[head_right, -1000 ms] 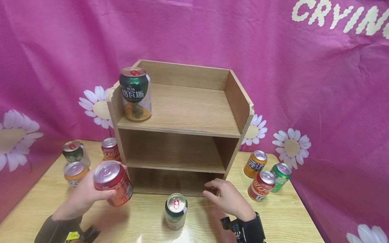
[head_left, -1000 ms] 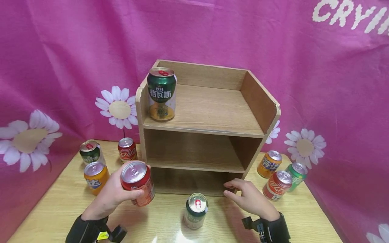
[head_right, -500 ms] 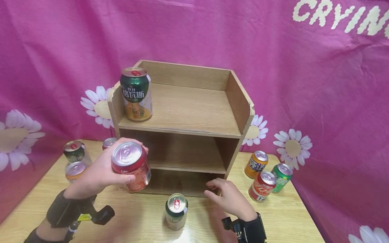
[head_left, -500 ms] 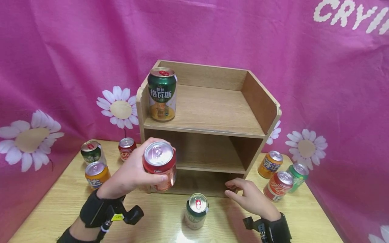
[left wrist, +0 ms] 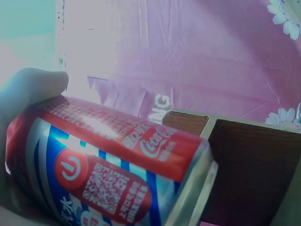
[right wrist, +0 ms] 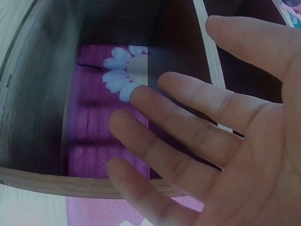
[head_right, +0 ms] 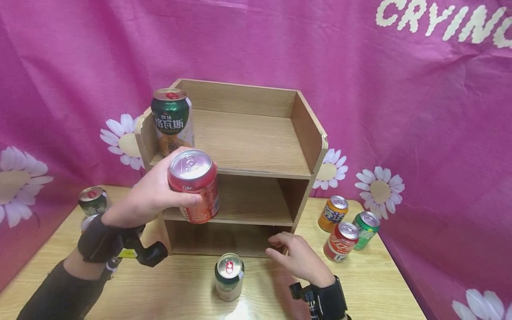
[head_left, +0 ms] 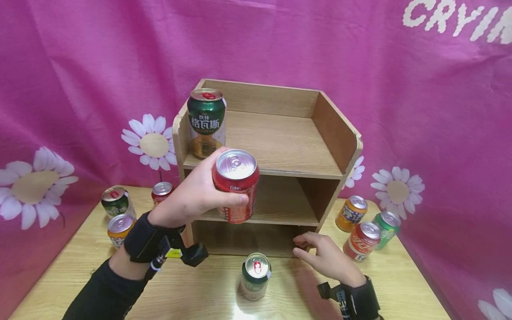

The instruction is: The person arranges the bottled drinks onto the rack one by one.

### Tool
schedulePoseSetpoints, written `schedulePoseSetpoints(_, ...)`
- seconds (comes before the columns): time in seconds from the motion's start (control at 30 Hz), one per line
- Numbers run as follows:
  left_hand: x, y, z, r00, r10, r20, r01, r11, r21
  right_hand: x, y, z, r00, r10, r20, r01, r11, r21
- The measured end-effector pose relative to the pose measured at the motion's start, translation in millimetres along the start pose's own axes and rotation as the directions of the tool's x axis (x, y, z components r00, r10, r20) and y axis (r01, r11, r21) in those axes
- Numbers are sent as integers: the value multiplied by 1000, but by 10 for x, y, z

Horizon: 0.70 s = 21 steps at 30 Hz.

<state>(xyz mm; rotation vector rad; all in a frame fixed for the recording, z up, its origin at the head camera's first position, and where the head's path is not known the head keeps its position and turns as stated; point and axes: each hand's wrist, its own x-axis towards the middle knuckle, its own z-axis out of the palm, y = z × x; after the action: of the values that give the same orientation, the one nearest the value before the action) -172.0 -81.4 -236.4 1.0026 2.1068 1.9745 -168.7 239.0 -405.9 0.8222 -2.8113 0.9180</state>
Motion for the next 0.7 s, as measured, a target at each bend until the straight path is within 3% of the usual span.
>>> schedulePoseSetpoints(0.27,234,140,51,1000,3,11,-3,1000,-7,-2,10,-13,1000,22,13,-22,1000,5)
schedulePoseSetpoints(0.7,511,189,102,993,60,-104,-61,998,-1,-18,-14,-36,999,37,10,-37,999,-2)
